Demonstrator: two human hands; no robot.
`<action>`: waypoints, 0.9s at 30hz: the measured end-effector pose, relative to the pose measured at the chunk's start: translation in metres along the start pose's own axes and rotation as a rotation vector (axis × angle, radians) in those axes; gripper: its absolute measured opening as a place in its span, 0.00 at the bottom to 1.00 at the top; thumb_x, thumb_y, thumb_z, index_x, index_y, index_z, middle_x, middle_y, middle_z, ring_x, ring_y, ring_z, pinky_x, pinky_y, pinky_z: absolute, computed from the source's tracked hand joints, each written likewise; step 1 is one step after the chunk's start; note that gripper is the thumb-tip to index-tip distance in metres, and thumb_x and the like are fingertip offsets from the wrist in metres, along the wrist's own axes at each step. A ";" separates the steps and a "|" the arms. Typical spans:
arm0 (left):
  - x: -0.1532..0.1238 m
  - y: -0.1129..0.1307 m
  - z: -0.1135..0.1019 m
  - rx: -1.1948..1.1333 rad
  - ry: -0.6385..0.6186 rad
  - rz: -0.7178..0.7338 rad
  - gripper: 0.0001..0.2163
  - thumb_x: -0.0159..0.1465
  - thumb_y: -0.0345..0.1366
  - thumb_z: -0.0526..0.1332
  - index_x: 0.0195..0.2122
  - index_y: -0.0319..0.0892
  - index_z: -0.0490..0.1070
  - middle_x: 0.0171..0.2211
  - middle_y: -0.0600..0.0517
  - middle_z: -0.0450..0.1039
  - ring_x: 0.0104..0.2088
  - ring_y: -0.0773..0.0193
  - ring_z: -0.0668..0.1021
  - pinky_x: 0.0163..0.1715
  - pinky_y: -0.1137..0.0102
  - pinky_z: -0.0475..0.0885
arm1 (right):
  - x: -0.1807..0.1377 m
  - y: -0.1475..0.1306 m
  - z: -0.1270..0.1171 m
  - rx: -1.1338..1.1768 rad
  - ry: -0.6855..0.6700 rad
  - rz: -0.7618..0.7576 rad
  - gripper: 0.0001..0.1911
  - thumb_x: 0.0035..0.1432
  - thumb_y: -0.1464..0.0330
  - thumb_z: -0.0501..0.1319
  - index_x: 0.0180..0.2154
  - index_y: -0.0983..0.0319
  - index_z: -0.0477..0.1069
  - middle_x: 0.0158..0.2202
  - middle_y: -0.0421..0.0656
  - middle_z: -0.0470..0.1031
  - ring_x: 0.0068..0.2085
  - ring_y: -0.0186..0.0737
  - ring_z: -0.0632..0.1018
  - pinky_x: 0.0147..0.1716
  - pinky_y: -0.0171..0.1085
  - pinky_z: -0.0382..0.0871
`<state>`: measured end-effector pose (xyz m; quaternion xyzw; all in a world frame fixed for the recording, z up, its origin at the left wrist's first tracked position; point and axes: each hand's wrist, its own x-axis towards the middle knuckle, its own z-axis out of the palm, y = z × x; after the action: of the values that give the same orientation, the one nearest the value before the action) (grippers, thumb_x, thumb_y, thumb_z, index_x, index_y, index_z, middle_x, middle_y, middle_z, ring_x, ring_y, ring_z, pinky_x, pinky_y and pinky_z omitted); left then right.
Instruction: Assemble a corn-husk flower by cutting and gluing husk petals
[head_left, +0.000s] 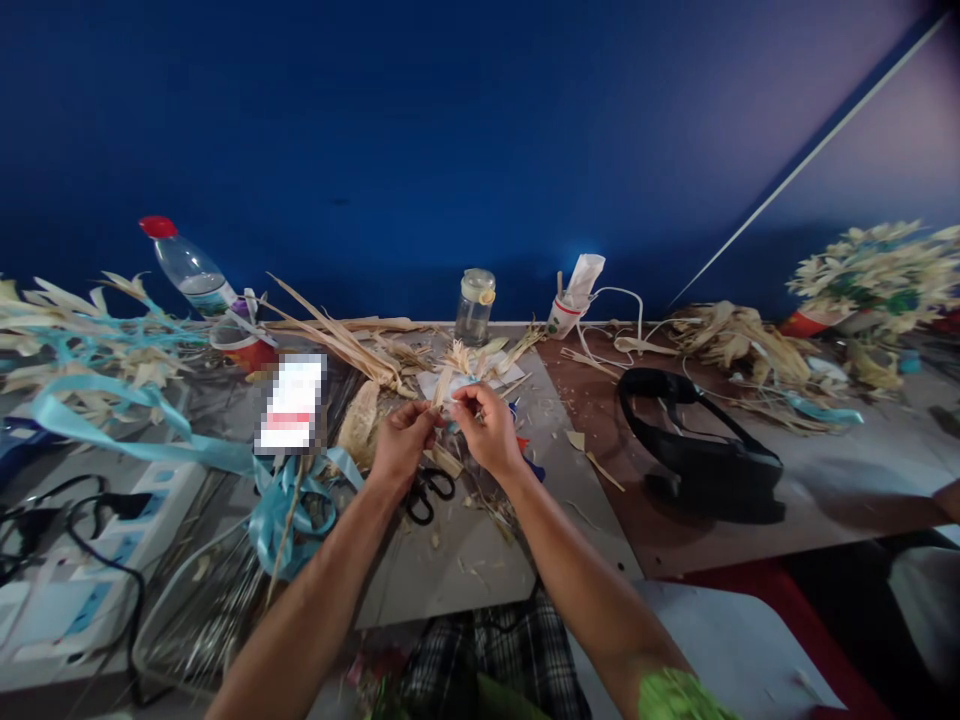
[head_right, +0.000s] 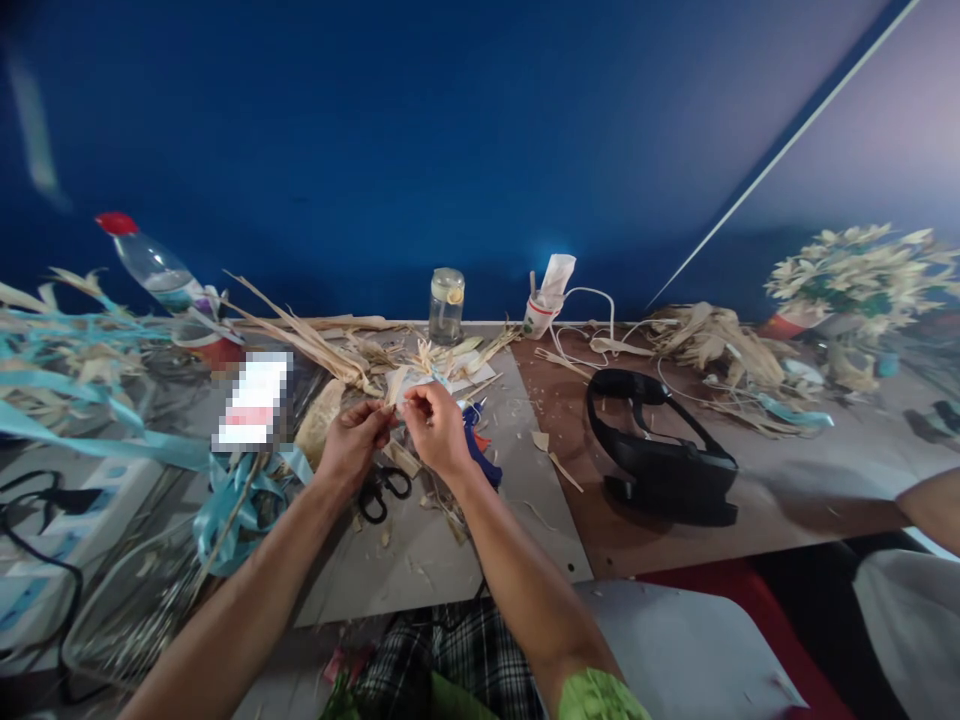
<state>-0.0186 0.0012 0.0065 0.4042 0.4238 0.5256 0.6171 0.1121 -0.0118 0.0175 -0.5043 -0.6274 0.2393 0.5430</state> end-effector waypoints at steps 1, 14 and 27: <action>0.000 0.002 0.000 0.021 0.018 0.010 0.11 0.50 0.40 0.66 0.27 0.37 0.70 0.20 0.55 0.70 0.15 0.76 0.63 0.15 0.77 0.55 | 0.000 0.002 -0.001 0.009 0.015 0.024 0.08 0.54 0.65 0.57 0.34 0.62 0.68 0.30 0.42 0.69 0.30 0.34 0.70 0.31 0.33 0.65; 0.006 0.001 -0.004 0.018 0.078 0.061 0.12 0.49 0.41 0.65 0.26 0.38 0.68 0.19 0.56 0.68 0.14 0.77 0.62 0.15 0.77 0.54 | 0.003 -0.007 -0.049 -0.209 -0.050 0.150 0.15 0.53 0.62 0.56 0.38 0.66 0.69 0.31 0.44 0.72 0.29 0.35 0.72 0.32 0.34 0.66; 0.003 0.005 -0.005 0.011 0.026 0.103 0.10 0.50 0.39 0.64 0.23 0.37 0.68 0.20 0.55 0.68 0.15 0.77 0.62 0.15 0.77 0.53 | -0.056 0.013 -0.076 -0.967 -0.352 0.379 0.26 0.50 0.60 0.62 0.50 0.65 0.65 0.48 0.53 0.67 0.47 0.47 0.72 0.45 0.39 0.62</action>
<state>-0.0244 0.0052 0.0097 0.4221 0.4134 0.5596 0.5811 0.1814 -0.0753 0.0043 -0.7528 -0.6455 0.0980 0.0836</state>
